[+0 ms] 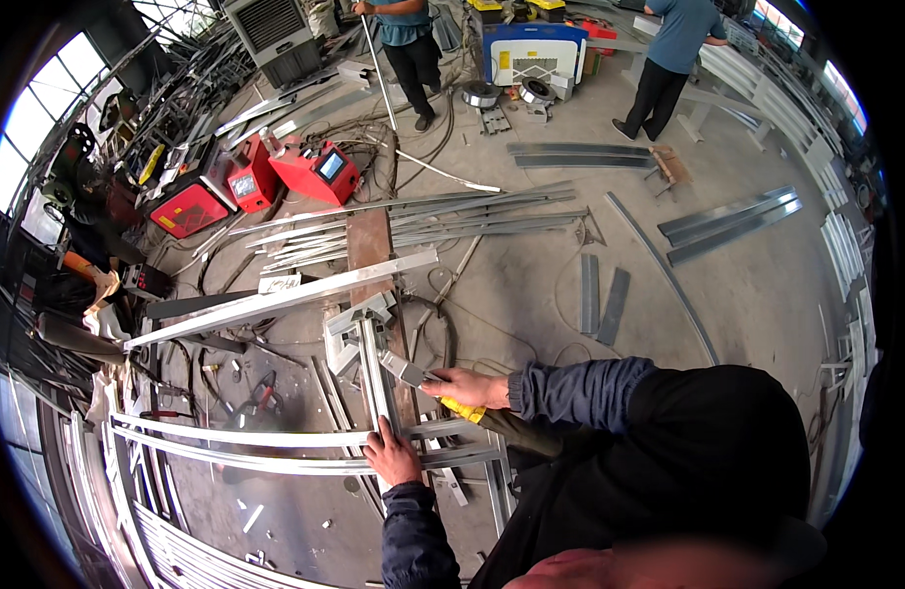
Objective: The person positions and aligns metal frame components on a workbench, then uses a handheld welding tool to join the metal pieces together. The person repeatedly adjusts the frame and applies welds at various joints to assemble the structure.
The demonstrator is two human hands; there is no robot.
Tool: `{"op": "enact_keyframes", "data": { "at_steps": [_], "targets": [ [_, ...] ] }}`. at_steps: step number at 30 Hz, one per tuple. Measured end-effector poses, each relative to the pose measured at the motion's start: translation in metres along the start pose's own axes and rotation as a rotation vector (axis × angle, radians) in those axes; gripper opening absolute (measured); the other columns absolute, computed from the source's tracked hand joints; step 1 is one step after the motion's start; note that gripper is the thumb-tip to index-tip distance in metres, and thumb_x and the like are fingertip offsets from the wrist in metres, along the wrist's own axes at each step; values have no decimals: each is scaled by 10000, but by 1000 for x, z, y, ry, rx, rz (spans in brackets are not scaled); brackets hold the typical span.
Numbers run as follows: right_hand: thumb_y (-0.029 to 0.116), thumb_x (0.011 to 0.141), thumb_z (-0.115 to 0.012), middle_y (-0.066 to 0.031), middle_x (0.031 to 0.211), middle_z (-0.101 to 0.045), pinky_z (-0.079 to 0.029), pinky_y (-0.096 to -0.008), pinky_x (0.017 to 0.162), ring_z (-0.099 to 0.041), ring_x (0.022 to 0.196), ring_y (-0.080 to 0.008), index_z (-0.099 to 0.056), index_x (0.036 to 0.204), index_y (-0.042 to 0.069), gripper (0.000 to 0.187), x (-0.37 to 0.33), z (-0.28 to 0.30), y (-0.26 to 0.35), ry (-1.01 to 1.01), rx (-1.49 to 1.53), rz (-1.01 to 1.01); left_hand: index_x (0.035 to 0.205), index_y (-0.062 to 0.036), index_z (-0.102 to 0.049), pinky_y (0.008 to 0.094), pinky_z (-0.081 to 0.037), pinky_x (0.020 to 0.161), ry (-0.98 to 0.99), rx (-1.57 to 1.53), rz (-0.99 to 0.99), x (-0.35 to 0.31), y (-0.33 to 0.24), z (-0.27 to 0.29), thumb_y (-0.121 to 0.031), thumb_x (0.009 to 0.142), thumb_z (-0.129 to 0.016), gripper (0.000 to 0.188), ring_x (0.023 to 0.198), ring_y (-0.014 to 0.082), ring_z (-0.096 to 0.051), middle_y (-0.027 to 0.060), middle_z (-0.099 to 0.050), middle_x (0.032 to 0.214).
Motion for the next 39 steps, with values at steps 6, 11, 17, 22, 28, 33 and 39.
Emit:
{"op": "enact_keyframes", "data": {
  "at_steps": [6,11,17,22,28,33,39],
  "targets": [
    [511,1153,-657,-3,1255,-724,-524,-304,947,-626,1107,-96,-669,1518,68,575,-8,-2,11,-20,-23,-17,1628,-195,-586,564,-491,1020,24,6,20,-1,5,-4,-207,1007,-681,628,1192,422,-578,186,-611,1376],
    [495,1158,-657,-24,1297,-719,-506,-325,1043,-620,1184,-116,-648,1535,28,601,-11,-2,12,-24,-9,-10,1623,-212,-595,545,-491,1009,14,2,16,0,5,-2,-231,992,-705,641,1175,401,-588,163,-626,1347],
    [519,1146,-659,-11,1245,-695,-545,-306,870,-614,1070,-96,-667,1498,62,577,-18,-2,19,-25,-22,-87,1629,-216,-584,564,-484,1034,58,-9,53,2,3,4,-231,966,-709,675,1199,419,-586,173,-618,1367],
    [540,1135,-667,-12,1120,-689,-565,-310,715,-654,897,-105,-657,1481,70,584,-21,1,20,-24,-14,-79,1626,-224,-584,559,-487,1022,29,-8,33,2,7,5,-237,988,-702,649,1200,405,-596,158,-615,1362],
    [612,1108,-674,0,910,-608,-574,-320,580,-648,654,-125,-629,1466,81,642,-20,5,18,-28,-3,-118,1661,-233,-543,546,-486,1024,71,-15,55,1,8,7,-257,1002,-708,680,1215,401,-590,167,-595,1398],
    [607,1108,-676,7,920,-595,-602,-317,608,-647,695,-112,-620,1454,89,625,-18,11,15,-38,10,-144,1630,-225,-584,530,-491,996,34,-25,51,0,10,3,-229,941,-745,708,1191,382,-605,152,-619,1329],
    [589,1113,-675,3,929,-597,-601,-321,604,-645,708,-113,-612,1413,93,583,-14,11,16,-35,23,-128,1531,-163,-657,526,-485,1017,25,-61,75,9,3,9,-243,937,-753,608,1201,384,-608,155,-635,1332]
  ]
}}
Point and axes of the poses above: each hand's wrist, its own x-axis towards the middle knuckle, its own z-axis out of the back of the hand, y = z × x, the point moved 1 cm from there along x, towards the middle knuckle
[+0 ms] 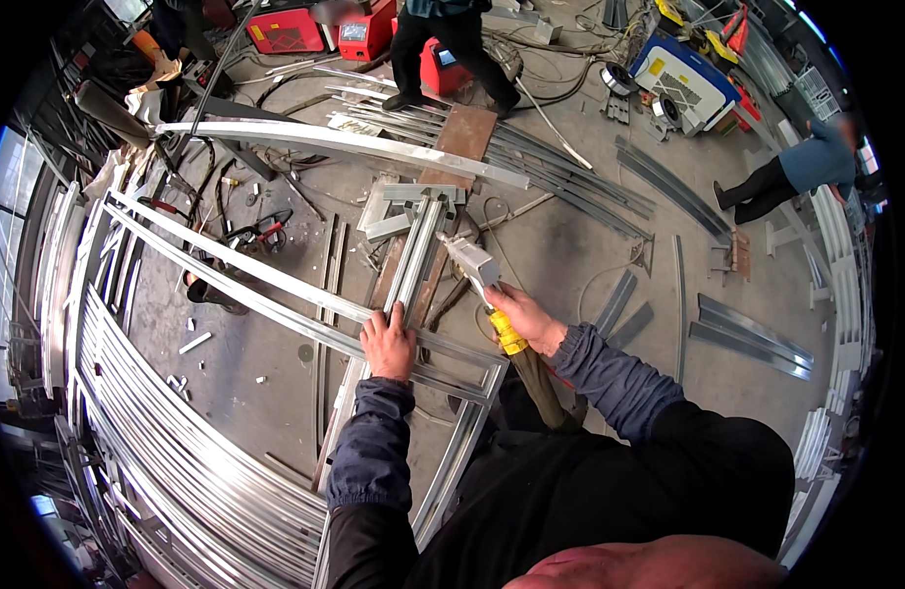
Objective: The person positions and aligns metal frame components on a workbench, then uses a handheld welding tool to join the metal pieces together. The person repeatedly adjusts the frame and applies welds at various joints to assemble the structure.
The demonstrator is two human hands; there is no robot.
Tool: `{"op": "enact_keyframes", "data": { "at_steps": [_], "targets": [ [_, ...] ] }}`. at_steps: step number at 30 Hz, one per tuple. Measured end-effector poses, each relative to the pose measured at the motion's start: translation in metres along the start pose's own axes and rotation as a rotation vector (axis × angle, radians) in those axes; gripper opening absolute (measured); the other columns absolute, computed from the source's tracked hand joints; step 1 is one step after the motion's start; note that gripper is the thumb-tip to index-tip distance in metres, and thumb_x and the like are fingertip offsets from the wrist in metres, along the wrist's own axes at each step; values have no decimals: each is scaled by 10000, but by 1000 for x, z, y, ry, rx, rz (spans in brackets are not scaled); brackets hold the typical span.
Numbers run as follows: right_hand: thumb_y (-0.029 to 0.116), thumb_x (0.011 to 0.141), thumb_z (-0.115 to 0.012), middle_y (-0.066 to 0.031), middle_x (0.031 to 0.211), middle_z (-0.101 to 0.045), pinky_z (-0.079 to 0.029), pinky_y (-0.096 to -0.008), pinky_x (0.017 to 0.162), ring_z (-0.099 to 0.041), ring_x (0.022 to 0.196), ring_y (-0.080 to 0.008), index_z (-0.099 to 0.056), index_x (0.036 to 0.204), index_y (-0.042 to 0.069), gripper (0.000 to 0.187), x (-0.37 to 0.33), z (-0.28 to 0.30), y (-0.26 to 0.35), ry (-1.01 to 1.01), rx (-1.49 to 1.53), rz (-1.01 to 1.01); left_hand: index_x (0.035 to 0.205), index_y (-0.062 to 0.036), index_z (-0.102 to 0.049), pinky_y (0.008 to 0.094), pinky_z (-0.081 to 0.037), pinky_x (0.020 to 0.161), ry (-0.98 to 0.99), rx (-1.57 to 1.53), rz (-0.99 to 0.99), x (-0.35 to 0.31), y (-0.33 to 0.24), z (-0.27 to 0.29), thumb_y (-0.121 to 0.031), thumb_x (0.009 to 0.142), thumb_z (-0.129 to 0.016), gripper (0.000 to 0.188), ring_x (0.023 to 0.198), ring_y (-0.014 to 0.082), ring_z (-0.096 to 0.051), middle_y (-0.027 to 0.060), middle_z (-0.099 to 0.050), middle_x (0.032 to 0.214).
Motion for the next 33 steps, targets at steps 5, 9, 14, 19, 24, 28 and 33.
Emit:
{"op": "enact_keyframes", "data": {
  "at_steps": [5,9,14,19,24,28,33],
  "targets": [
    [585,1113,-677,-2,915,-598,-592,-319,590,-648,685,-121,-612,1385,97,562,4,1,-1,6,-3,-1,1438,-132,-703,520,-491,1012,-120,-15,-48,3,0,-7,-256,982,-737,473,1197,372,-621,124,-654,1370],
    [586,1109,-682,-2,903,-598,-585,-319,573,-649,665,-125,-614,1371,106,551,3,-2,3,-7,-15,-22,1391,-131,-729,513,-503,984,-118,-12,-28,5,-2,-8,-242,990,-730,416,1171,364,-631,98,-665,1351],
    [590,1105,-686,0,898,-600,-581,-320,558,-642,638,-127,-615,1371,115,549,5,-3,2,-27,-8,-10,1368,-131,-738,514,-505,980,-137,-11,-25,6,-1,-16,-227,967,-738,413,1157,363,-631,102,-666,1322],
    [603,1104,-681,-3,910,-617,-586,-331,548,-670,653,-132,-600,1417,127,576,3,3,2,-25,10,-23,1339,-116,-743,509,-511,983,-128,-15,-15,9,-2,-16,-204,987,-739,363,1167,367,-639,115,-672,1292],
    [630,1108,-656,-12,909,-633,-590,-342,543,-689,651,-144,-572,1478,153,609,0,4,17,-2,60,-47,1461,-158,-694,508,-507,982,-70,-15,2,8,3,-20,-202,960,-756,507,1185,368,-633,120,-658,1303],
    [634,1114,-643,-22,906,-634,-589,-346,547,-683,640,-147,-572,1461,157,594,3,-1,25,-14,84,-47,1582,-209,-639,513,-501,948,-81,48,-37,10,-1,-18,-241,978,-746,614,1173,364,-614,119,-634,1293],
    [620,1118,-645,-26,896,-632,-583,-351,548,-685,644,-151,-585,1388,150,545,17,0,18,-8,97,-46,1613,-215,-623,513,-495,936,-33,44,-35,13,-3,-12,-253,987,-740,637,1166,366,-601,118,-625,1284]
  ]
}}
Point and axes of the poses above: each hand's wrist, its own x-axis towards the middle knuckle, its own z-axis out of the back of the hand, y = z × x, the point moved 1 cm from there along x, towards the middle knuckle
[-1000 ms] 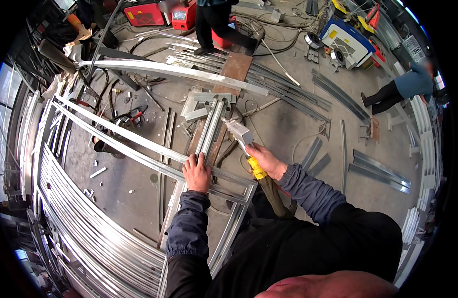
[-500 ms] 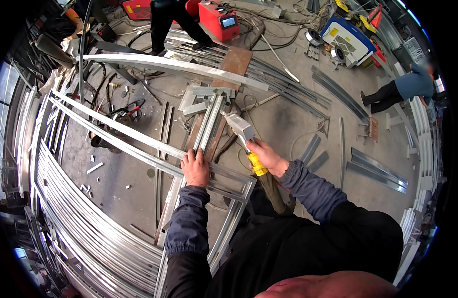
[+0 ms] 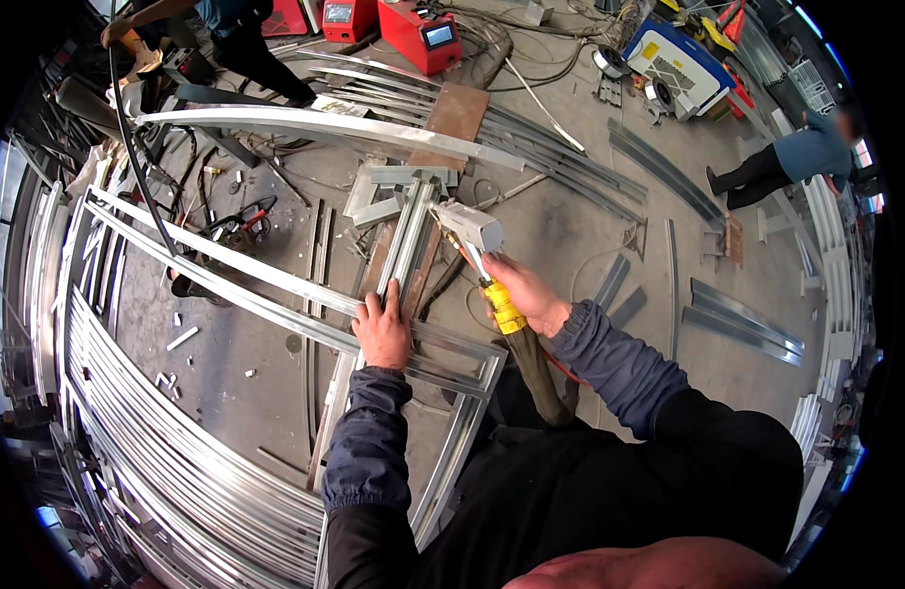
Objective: The person positions and aligns metal frame components on a workbench, then uses a handheld welding tool to join the metal pieces together. The person repeatedly adjusts the frame and applies welds at various joints to assemble the structure.
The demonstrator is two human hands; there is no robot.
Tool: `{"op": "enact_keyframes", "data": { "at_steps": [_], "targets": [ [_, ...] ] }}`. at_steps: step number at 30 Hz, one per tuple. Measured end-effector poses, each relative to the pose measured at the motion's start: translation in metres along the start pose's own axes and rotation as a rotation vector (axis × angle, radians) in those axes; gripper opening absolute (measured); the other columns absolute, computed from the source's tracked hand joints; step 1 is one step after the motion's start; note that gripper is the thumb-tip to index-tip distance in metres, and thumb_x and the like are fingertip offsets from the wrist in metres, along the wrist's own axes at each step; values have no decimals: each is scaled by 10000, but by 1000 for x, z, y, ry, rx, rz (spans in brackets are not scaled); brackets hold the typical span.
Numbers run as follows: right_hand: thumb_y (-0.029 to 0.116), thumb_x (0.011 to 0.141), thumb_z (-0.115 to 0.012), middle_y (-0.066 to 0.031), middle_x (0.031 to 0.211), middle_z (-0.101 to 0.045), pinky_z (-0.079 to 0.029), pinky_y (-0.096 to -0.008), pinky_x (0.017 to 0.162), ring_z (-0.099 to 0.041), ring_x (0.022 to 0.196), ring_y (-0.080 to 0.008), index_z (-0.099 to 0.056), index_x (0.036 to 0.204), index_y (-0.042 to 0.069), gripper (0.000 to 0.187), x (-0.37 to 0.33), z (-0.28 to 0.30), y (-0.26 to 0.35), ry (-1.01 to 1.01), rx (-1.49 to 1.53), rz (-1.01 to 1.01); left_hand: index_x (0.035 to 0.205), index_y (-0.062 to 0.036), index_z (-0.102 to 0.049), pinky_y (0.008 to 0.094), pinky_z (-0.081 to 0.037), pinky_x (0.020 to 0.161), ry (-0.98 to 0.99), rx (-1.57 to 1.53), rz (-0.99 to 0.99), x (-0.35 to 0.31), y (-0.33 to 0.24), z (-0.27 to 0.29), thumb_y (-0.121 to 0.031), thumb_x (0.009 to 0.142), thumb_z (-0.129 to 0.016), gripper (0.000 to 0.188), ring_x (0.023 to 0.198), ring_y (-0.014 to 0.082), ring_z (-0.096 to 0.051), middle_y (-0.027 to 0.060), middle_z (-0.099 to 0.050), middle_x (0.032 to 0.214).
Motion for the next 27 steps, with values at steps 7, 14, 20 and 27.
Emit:
{"op": "enact_keyframes", "data": {
  "at_steps": [7,14,20,27],
  "targets": [
    [625,1117,-645,-22,884,-625,-580,-352,545,-688,639,-155,-591,1391,148,553,6,-15,2,-19,13,3,1604,-208,-635,515,-494,934,-9,-49,10,2,2,-5,-236,980,-732,632,1153,366,-596,113,-626,1283],
    [666,1121,-600,-20,945,-625,-591,-349,551,-690,649,-153,-570,1551,186,645,4,-25,3,-60,48,33,1615,-207,-623,522,-488,953,1,-44,18,1,1,-3,-231,979,-741,648,1177,371,-589,120,-619,1306],
    [659,1159,-513,-19,972,-683,-604,-379,600,-693,689,-165,-577,1616,195,655,14,-25,-5,-20,160,30,1626,-215,-612,520,-488,955,21,-46,22,2,2,-2,-239,977,-751,664,1187,372,-587,121,-614,1316],
    [673,1148,-523,-12,929,-691,-600,-372,605,-697,686,-165,-593,1572,201,638,32,-18,-25,5,294,24,1612,-221,-623,517,-491,950,15,-26,21,3,0,-2,-246,979,-750,646,1177,359,-597,111,-613,1296]
  ]
}}
Point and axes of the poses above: each hand's wrist, its own x-axis towards the middle knuckle, its own z-axis out of the back of the hand, y = z × x, the point moved 1 cm from there along x, towards the middle knuckle
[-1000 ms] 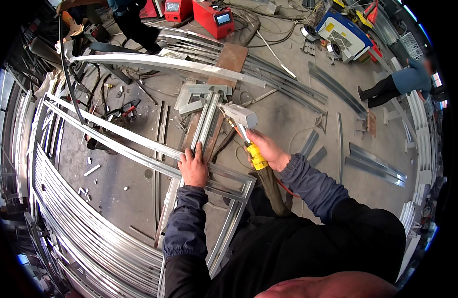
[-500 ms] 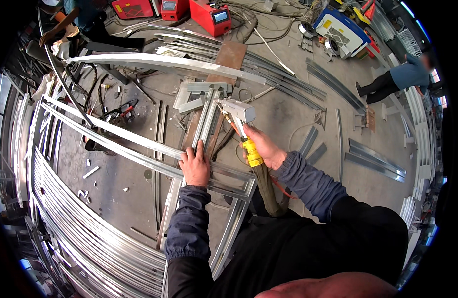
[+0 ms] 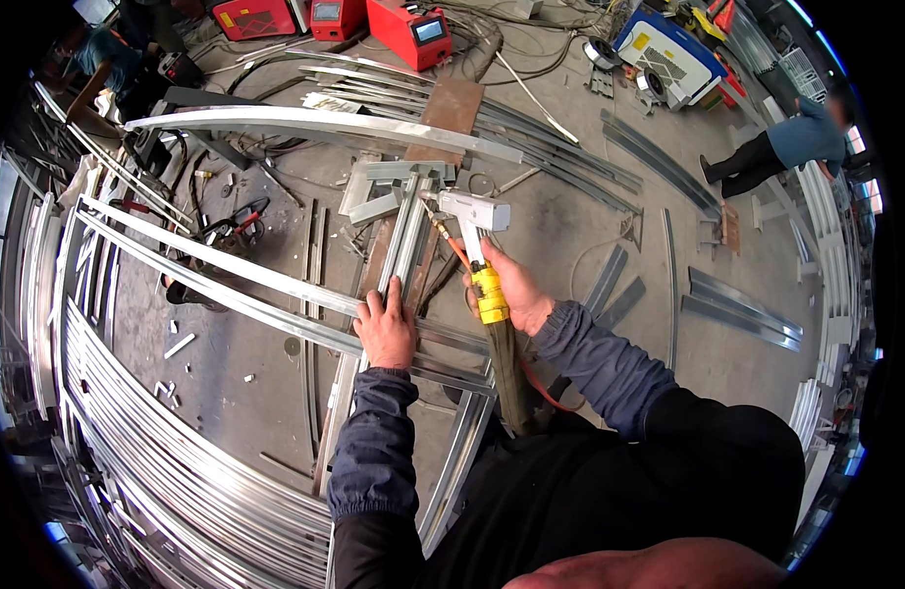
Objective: The person positions and aligns metal frame components on a workbench, then uses a handheld welding tool to join the metal pieces together. The person repeatedly adjusts the frame and applies welds at various joints to assemble the structure.
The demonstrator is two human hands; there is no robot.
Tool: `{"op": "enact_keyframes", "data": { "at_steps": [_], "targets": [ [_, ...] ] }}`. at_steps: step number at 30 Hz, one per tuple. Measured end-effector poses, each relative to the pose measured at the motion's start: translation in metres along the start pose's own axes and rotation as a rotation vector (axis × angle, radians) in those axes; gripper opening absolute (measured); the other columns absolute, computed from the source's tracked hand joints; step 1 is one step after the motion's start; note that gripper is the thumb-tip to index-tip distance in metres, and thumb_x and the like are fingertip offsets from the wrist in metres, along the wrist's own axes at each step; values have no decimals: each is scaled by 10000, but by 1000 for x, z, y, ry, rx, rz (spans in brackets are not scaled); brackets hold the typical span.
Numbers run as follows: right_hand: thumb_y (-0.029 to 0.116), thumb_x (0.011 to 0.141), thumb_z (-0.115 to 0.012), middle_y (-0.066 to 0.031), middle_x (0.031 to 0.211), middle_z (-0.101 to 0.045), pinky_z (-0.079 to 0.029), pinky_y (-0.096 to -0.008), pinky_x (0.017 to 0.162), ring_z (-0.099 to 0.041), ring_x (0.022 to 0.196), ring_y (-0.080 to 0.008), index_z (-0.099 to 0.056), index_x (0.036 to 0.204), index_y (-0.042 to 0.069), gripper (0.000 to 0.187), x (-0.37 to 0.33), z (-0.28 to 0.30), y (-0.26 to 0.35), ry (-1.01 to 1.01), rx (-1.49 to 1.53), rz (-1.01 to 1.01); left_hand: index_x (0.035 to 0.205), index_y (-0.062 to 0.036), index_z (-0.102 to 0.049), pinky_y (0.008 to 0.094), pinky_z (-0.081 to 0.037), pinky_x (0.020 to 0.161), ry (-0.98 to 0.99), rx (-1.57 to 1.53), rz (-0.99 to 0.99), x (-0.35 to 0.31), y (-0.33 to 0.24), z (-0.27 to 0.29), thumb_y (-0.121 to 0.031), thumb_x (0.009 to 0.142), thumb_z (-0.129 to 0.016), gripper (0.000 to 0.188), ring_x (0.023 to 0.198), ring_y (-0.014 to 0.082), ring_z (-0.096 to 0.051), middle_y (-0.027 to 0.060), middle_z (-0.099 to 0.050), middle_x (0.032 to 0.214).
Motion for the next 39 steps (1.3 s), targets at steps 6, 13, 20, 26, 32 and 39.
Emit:
{"op": "enact_keyframes", "data": {
  "at_steps": [6,13,20,26,32,39],
  "targets": [
    [685,1138,-533,-8,930,-685,-611,-372,606,-703,674,-162,-637,1527,213,621,-1,-6,2,38,20,18,1625,-239,-607,518,-495,945,3,16,2,1,1,-4,-260,982,-748,659,1175,355,-606,114,-607,1303],
    [670,1134,-565,-34,945,-700,-614,-389,606,-711,685,-178,-663,1440,162,601,2,-7,-3,4,28,28,1642,-225,-577,534,-495,976,55,14,14,2,-4,-3,-222,978,-705,677,1202,389,-598,140,-598,1352],
    [662,1143,-551,-15,990,-657,-606,-361,611,-692,705,-147,-602,1603,242,625,0,-10,-5,0,25,-3,1641,-249,-582,534,-506,949,30,61,-11,1,-2,-8,-257,974,-734,685,1193,389,-609,143,-621,1374],
    [675,1145,-535,9,1002,-624,-579,-337,600,-648,698,-117,-576,1654,307,629,-4,-14,-3,62,48,11,1622,-237,-600,543,-513,963,0,54,-22,3,-5,-7,-228,981,-721,653,1183,397,-609,152,-625,1344],
    [682,1140,-539,6,1020,-621,-575,-337,590,-653,690,-121,-599,1639,296,633,-5,-15,-2,38,54,9,1608,-224,-615,556,-525,1002,35,30,1,4,-8,-2,-202,995,-715,621,1201,413,-613,175,-628,1350],
    [677,1138,-551,-11,1006,-622,-578,-338,584,-655,656,-134,-604,1631,278,636,-3,-16,-4,39,73,24,1612,-223,-614,551,-516,1018,27,29,-4,4,-6,-5,-197,994,-710,626,1186,407,-610,171,-627,1349]
  ]
}}
Point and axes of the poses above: each hand's wrist, its own x-axis towards the middle knuckle, its own z-axis out of the back of the hand, y = z × x, the point moved 1 cm from there along x, towards the middle knuckle
